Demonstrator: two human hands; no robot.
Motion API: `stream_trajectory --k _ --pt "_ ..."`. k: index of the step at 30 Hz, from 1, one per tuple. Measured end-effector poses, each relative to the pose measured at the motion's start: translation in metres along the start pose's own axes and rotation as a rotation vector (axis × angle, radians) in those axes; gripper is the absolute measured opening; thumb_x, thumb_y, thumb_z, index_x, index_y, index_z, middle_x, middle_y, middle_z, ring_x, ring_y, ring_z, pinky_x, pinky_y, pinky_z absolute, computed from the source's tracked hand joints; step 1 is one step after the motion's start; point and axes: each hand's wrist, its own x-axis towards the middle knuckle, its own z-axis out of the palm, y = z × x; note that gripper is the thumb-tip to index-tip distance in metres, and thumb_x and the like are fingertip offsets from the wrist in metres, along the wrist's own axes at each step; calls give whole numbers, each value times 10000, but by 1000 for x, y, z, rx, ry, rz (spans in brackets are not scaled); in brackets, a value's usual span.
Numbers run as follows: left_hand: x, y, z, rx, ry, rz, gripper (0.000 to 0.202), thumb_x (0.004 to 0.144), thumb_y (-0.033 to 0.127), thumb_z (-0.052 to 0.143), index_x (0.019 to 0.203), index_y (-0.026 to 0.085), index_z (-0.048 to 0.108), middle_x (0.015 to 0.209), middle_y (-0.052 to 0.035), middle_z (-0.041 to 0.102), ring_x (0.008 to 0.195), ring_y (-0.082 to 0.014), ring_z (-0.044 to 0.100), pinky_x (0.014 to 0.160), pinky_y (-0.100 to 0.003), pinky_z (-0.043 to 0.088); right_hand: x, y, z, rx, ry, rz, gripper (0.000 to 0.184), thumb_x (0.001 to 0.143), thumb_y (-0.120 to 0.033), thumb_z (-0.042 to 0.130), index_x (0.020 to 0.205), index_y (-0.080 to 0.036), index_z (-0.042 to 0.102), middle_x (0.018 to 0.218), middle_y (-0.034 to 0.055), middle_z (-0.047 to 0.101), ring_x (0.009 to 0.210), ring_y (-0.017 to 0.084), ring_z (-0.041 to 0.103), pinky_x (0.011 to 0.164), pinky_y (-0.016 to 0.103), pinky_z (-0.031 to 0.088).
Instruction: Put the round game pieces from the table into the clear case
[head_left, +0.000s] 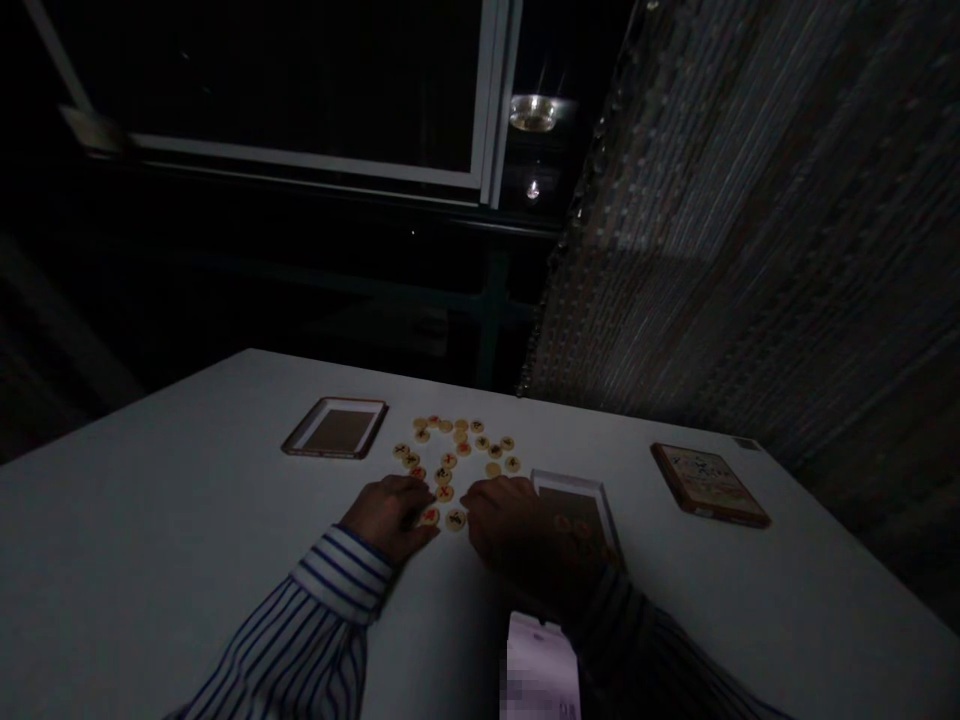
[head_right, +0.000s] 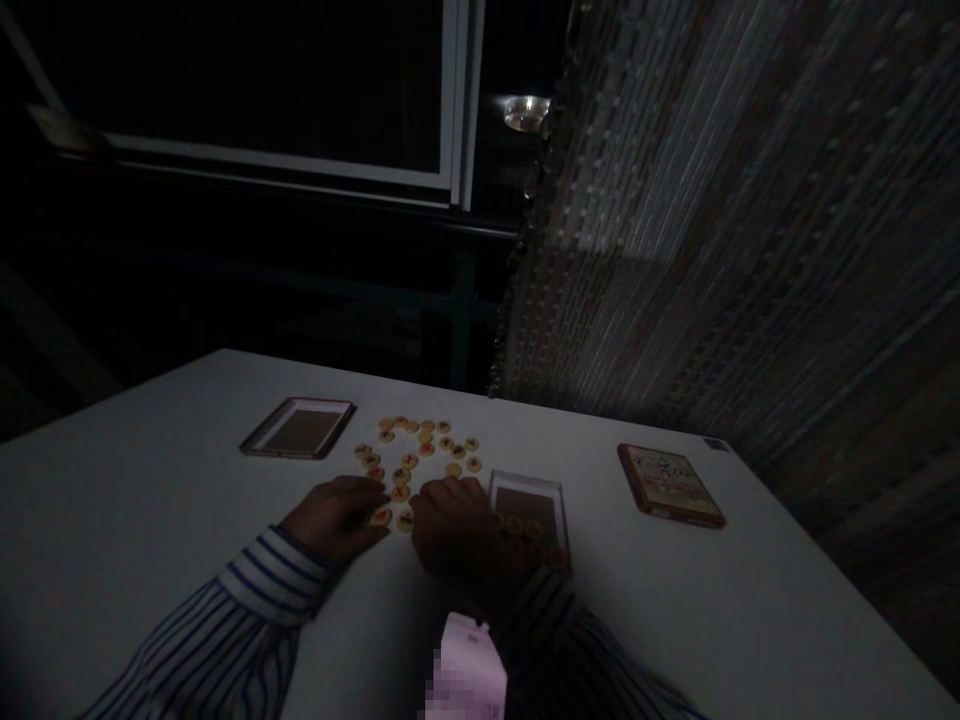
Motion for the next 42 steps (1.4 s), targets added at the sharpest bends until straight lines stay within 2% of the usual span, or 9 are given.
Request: stream_trajectory --k 11,19,29,36,42 --pt "-1 1 8 71 66 -2 281 638 359 590 883 242 662 1031 -65 622 976 -252 533 838 -399 399 -2 -4 -10 -1 -46 -5 180 839 -177 381 896 -167 551 861 53 552 832 153 458 745 295 303" --pt "-1 0 13 45 116 15 235 665 336 565 858 237 654 998 -56 635 955 -241 543 815 -384 400 -2 -6 -8 6 -86 -11 137 820 -172 400 849 -171 534 853 42 536 826 153 440 734 291 294" --pt "5 4 4 -13 148 62 240 695 318 524 893 209 603 881 -50 650 874 -217 568 797 -353 397 -2 -6 -9 15 -85 -22 140 831 -185 392 824 -169 531 835 41 536 804 153 434 722 296 286" --pt "4 14 -2 -49 233 124 222 722 325 495 877 211 605 856 -46 652 853 -204 567 792 -354 392 -4 -6 -16 18 -84 -8 113 820 -170 419 845 -168 529 843 39 539 805 147 445 732 289 295" --pt "4 26 -5 -55 309 149 225 728 321 479 872 202 606 843 -56 660 834 -207 575 796 -381 397 -4 -1 -19 8 -18 11 166 840 -167 384 880 -161 545 830 45 558 817 144 461 748 289 298"
